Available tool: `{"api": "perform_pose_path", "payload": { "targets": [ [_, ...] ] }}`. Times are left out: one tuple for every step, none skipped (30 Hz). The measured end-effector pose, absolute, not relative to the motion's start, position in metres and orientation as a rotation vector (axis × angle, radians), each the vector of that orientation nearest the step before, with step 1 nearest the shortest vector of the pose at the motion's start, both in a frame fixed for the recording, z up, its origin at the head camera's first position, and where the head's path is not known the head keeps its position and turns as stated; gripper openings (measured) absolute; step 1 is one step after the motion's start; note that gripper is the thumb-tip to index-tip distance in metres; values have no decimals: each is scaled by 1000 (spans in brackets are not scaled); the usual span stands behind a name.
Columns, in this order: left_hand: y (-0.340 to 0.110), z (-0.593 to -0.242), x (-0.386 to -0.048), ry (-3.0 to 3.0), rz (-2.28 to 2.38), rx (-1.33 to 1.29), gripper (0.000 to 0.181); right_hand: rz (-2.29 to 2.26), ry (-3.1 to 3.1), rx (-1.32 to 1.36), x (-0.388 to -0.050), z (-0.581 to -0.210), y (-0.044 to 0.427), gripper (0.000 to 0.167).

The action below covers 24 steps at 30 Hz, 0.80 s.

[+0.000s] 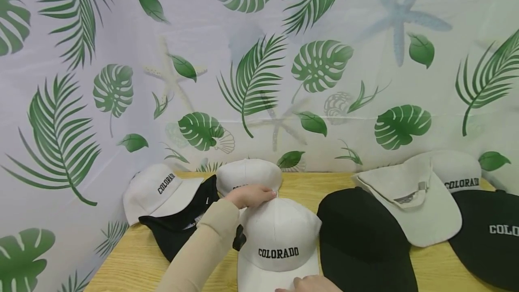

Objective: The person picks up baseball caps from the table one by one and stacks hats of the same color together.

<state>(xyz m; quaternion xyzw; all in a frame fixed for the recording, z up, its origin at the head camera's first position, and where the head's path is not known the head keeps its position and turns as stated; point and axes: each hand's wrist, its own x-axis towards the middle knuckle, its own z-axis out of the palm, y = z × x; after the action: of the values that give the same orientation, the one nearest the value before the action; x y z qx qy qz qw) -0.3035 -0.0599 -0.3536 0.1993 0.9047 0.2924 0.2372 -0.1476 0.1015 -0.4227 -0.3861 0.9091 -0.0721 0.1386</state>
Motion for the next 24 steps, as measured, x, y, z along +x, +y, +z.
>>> {"api": "perform_pose_path", "payload": {
  "targets": [
    [-59, -353, -304, 2485, 814, 533, 44, -213, 2627, -1162, -149, -421, 101, 27],
    [-58, -352, -305, 2491, 834, 519, 45, -179, 2620, -1197, -151, -420, 101, 27],
    [-57, -351, -306, 2498, 854, 509, 45, -148, 2615, -1223, -152, -418, 101, 27],
    [-56, -351, -307, 2511, 868, 500, 45, -151, 2627, -1238, -153, -417, 101, 26],
    [-55, -351, -308, 2528, 879, 497, 45, -141, 2639, -1249, -154, -416, 101, 26],
    [-55, -351, -309, 2544, 892, 489, 45, -133, 2648, -1234, -155, -415, 102, 27],
    [-54, -352, -310, 2560, 906, 482, 45, -126, 2654, -1213, -155, -415, 102, 28],
    [-54, -353, -311, 2573, 917, 480, 45, -125, 2657, -1194, -156, -414, 102, 28],
    [-54, -354, -312, 2589, 926, 486, 44, -127, 2659, -1184, -156, -414, 102, 28],
    [-55, -355, -312, 2605, 929, 493, 43, -138, 2662, -1178, -156, -414, 102, 28],
    [-55, -357, -312, 2619, 934, 505, 40, -145, 2661, -1173, -156, -415, 102, 28],
    [-56, -358, -312, 2634, 937, 520, 37, -155, 2660, -1173, -155, -415, 101, 28],
    [-57, -358, -311, 2652, 935, 544, 34, -165, 2659, -1176, -155, -415, 101, 27],
    [-58, -358, -310, 2670, 928, 569, 31, -173, 2659, -1179, -155, -415, 101, 26],
    [-59, -358, -307, 2697, 909, 597, 28, -179, 2664, -1190, -155, -415, 100, 25],
    [-61, -357, -304, 2727, 887, 625, 27, -183, 2669, -1201, -155, -416, 100, 24],
    [-62, -356, -299, 2757, 861, 659, 27, -188, 2677, -1214, -154, -416, 99, 23],
    [-64, -355, -293, 2786, 838, 686, 28, -195, 2683, -1222, -154, -416, 99, 22],
    [-66, -354, -287, 2814, 817, 722, 29, -197, 2690, -1230, -154, -415, 99, 21],
    [-68, -353, -281, 2843, 795, 758, 30, -194, 2698, -1237, -154, -415, 100, 21],
    [-70, -354, -274, 2871, 780, 792, 32, -192, 2704, -1235, -154, -415, 100, 21],
    [-71, -354, -268, 2890, 785, 835, 33, -186, 2710, -1226, -154, -414, 100, 22],
    [-73, -355, -261, 2904, 793, 862, 33, -177, 2720, -1219, -154, -414, 101, 23],
    [-75, -357, -256, 2918, 802, 875, 33, -167, 2726, -1207, -154, -413, 101, 24]
  ]
}}
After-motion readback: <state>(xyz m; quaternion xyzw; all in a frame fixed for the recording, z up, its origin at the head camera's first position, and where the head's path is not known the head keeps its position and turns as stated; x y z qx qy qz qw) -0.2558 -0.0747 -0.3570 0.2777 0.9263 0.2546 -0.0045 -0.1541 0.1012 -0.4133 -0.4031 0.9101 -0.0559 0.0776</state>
